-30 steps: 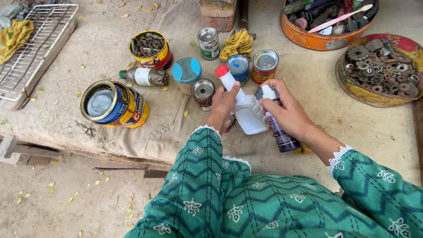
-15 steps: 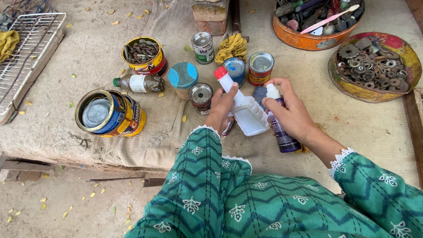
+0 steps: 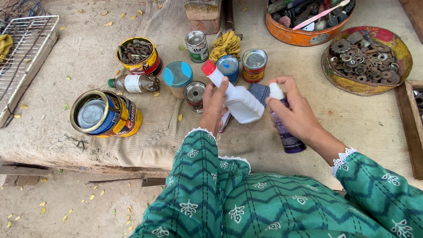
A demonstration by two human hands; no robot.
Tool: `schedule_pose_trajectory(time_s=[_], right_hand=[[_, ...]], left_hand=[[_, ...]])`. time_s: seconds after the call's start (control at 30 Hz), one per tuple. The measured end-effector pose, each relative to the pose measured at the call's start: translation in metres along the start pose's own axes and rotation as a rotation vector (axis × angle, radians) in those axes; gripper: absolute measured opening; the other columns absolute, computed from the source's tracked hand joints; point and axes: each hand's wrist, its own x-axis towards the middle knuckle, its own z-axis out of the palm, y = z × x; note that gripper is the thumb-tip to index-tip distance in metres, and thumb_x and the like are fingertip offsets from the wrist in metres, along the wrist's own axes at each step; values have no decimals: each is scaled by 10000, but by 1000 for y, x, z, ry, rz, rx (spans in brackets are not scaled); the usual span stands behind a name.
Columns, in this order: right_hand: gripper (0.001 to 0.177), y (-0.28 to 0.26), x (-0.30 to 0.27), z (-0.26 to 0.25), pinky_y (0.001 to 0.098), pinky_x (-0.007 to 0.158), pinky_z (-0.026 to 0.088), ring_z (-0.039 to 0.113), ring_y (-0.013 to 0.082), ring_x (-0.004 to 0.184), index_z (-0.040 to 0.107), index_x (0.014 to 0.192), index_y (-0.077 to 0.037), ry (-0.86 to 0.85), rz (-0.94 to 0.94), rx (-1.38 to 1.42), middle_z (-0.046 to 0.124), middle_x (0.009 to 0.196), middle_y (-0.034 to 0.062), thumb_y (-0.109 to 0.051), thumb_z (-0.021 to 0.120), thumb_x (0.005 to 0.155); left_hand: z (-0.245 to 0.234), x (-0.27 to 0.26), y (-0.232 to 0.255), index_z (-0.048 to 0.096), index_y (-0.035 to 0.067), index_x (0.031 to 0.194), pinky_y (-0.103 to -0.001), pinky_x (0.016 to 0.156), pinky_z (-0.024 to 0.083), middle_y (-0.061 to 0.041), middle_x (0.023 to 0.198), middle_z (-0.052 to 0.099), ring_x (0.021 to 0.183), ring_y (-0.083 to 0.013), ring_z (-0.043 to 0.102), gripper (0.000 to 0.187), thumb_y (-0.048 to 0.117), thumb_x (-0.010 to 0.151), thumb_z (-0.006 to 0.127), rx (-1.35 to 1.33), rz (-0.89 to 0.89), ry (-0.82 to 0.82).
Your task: The person picks up, wipes, and moves various containers of automotive fluids, mechanical parts like washers and nuts in tins, and small tools while working on the ground near a brick wall.
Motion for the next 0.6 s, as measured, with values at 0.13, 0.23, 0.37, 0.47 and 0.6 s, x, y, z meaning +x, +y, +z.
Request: schedule_pose_trajectory(time_s=[0.13, 0.23, 0.37, 0.47, 0.6], right_hand=[[537, 5, 10, -12, 369, 632, 551, 623, 167, 748, 323, 1436, -170, 94, -79, 55, 611, 930, 92, -235, 579, 968], [677, 18, 24, -26, 382, 727, 571, 644, 190, 847, 206, 1532, -164, 199, -164, -38, 606, 1012, 98, -294, 599, 997], [621, 54, 50, -36, 409, 867, 536, 655, 247, 983, 326, 1467, -43, 343, -374, -300, 628, 1090, 138, -240, 724, 1034], [547, 77, 76, -40, 407, 888, 541, 677, 258, 991, 393, 1357, -36, 396, -388, -294, 659, 1084, 129, -205, 778, 1008], [517, 93, 117, -46, 413, 897, 544, 702, 275, 1022, 413, 1272, -52, 460, -427, -309, 687, 1134, 125, -183, 822, 985]], left_hand=[[7, -1, 12, 500, 140, 1393, -426, 777, 585, -94, 1224, 672, 1017, -222, 691, 584, 348, 883, 692, 50, 121, -18], [10, 0, 21, 523, 52, 1380, -410, 838, 595, -128, 1217, 687, 1055, -244, 694, 562, 288, 909, 717, -40, 303, -71], [5, 7, 31, 547, 75, 1339, -376, 830, 566, -111, 1134, 701, 986, -210, 692, 500, 250, 901, 711, -110, 351, 25], [3, 22, 40, 599, 42, 1239, -357, 849, 543, -121, 1059, 706, 943, -205, 675, 367, 207, 930, 711, -203, 457, 59], [5, 38, 53, 633, 84, 1106, -343, 799, 540, -94, 951, 722, 881, -192, 666, 244, 209, 902, 679, -296, 402, 144]])
